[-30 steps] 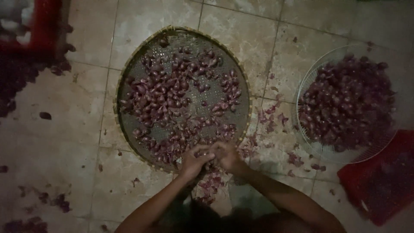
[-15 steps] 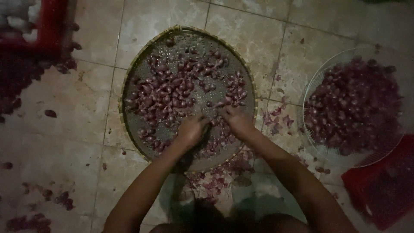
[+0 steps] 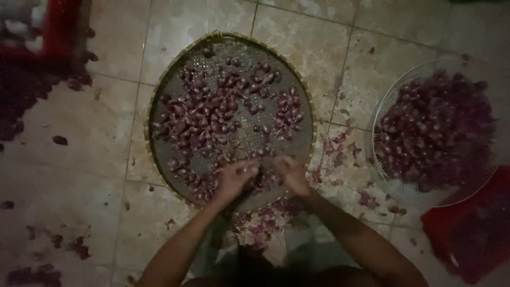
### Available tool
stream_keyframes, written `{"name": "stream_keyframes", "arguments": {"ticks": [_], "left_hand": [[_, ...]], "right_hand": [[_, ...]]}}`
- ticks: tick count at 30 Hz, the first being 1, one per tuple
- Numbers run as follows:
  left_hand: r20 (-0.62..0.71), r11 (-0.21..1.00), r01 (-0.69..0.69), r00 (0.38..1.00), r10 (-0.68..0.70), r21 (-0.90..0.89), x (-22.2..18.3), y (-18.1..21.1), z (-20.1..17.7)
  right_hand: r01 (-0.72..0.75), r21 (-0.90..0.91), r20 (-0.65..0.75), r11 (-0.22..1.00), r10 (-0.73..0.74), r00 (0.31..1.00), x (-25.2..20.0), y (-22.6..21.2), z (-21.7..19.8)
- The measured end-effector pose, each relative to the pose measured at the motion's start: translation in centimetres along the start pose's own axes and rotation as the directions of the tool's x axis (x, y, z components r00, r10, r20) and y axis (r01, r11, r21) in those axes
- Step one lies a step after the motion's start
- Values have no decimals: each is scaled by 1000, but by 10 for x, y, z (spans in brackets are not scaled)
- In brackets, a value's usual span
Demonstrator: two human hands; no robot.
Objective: Sorting small onions on a mesh tray by hand to remove debris and skins.
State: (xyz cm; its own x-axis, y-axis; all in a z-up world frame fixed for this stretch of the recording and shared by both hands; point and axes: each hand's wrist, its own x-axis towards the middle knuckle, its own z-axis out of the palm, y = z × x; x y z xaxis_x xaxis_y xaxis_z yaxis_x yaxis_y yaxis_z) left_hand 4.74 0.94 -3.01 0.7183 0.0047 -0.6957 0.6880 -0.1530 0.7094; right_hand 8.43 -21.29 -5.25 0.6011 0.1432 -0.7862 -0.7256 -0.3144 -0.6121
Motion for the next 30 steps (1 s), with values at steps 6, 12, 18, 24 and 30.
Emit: {"name": "stream_keyframes", "arguments": {"ticks": [6,12,18,24,30], "left_hand": [[-84,975,-144,988,132,-171,-55,-15,25],[-42,997,56,997,-59,-60,-27,-46,25],[-98,991,-33,995,20,-131,-40,-42,14],[-45,955,-41,999,29,-294,-44,-20,22],[88,749,135,991,-103,-649,-40,-44,36]], "right_hand": [[-130,427,271,895,11,962,-44,28,48],[-3,284,139,959,-38,990,-76,-7,35],[103,287,138,952,-148,979,-54,-13,17],[204,299,149,932,-257,955,-41,14,27],[734,-432,120,524,-773,623,-61,-1,22]]}}
